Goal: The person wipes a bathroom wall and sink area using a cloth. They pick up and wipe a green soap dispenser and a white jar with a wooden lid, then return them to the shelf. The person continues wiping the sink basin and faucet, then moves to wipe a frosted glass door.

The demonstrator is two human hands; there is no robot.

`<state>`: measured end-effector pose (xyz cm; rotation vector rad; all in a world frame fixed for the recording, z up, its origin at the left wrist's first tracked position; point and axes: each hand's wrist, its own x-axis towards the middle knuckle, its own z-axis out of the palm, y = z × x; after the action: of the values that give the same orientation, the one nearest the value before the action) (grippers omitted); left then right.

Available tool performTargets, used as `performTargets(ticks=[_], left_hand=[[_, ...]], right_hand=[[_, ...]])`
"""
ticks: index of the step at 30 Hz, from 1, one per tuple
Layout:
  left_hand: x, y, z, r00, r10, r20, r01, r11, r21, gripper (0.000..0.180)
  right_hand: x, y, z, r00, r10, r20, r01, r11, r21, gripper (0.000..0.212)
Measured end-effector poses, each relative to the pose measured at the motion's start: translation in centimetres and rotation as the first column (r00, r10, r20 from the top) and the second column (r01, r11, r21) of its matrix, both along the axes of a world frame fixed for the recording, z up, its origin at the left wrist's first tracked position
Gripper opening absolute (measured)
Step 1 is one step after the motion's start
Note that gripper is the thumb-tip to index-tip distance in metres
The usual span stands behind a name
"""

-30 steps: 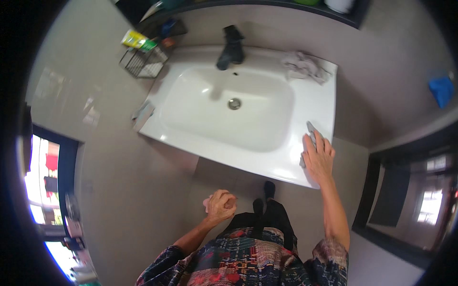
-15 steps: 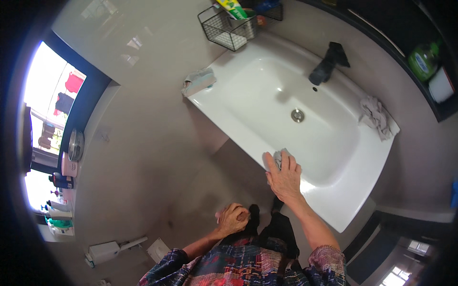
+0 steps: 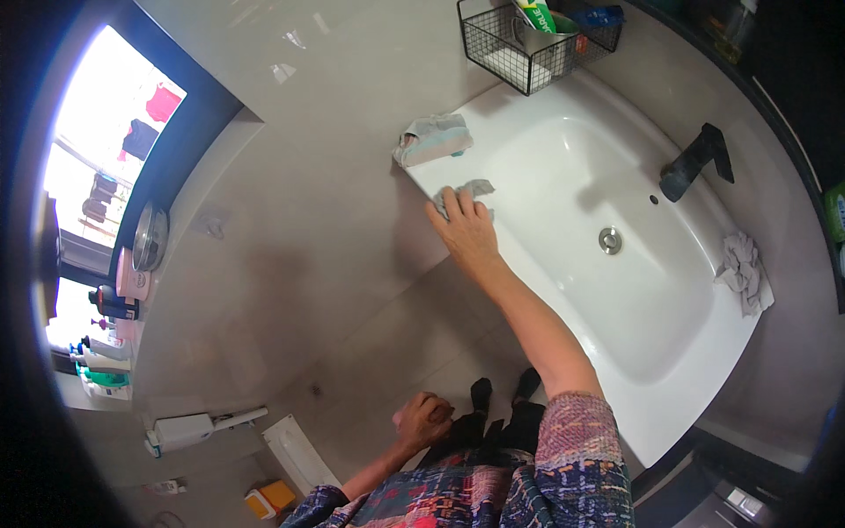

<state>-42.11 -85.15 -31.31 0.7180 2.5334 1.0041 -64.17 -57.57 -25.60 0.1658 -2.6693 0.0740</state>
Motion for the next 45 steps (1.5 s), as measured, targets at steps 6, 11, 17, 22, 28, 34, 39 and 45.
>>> performTargets(ticks=[6, 11, 17, 22, 28, 34, 39, 45], left_hand=[[0.8, -0.8, 0.9, 0.997, 0.067, 0.025, -0.064, 0.993, -0.099, 0.025], [0.6, -0.8, 0.5, 0.999, -0.054, -0.003, 0.054, 0.999, 0.001, 0.021], [1.0, 1.3, 1.1, 0.975, -0.215, -0.057, 0.214, 0.977, -0.014, 0.021], [2.2, 3.0, 0.9, 0.916, -0.393, -0.073, 0.397, 0.916, 0.052, 0.024], [4.8, 5.8, 1.5, 0.813, -0.571, -0.115, 0.578, 0.815, 0.038, 0.026], [8.0, 8.9, 2.5, 0.723, -0.669, -0.17, 0.685, 0.726, 0.056, 0.024], [11.5, 11.4, 3.6, 0.658, -0.724, -0.206, 0.744, 0.668, 0.031, 0.026], [18.1, 14.6, 3.6, 0.623, -0.766, -0.159, 0.781, 0.622, 0.066, 0.023]], right_hand=[[-3.3, -1.2, -1.4, 1.0, 0.009, -0.001, -0.008, 0.982, 0.19, 0.049], [1.2, -1.4, -0.5, 0.989, -0.125, 0.078, 0.103, 0.966, 0.237, 0.051], [12.0, 0.4, -0.9, 0.978, -0.21, 0.015, 0.203, 0.96, 0.194, 0.049], [21.5, 1.6, 0.5, 0.962, -0.273, 0.015, 0.269, 0.956, 0.119, 0.059], [32.7, 3.1, 1.8, 0.919, -0.391, 0.054, 0.383, 0.916, 0.12, 0.058], [42.4, 4.3, 1.7, 0.863, -0.502, 0.045, 0.495, 0.861, 0.119, 0.052], [49.5, 6.7, 1.6, 0.843, -0.503, 0.193, 0.52, 0.853, -0.049, 0.05], [50.7, 7.5, 1.2, 0.69, -0.723, 0.036, 0.693, 0.645, -0.321, 0.066]])
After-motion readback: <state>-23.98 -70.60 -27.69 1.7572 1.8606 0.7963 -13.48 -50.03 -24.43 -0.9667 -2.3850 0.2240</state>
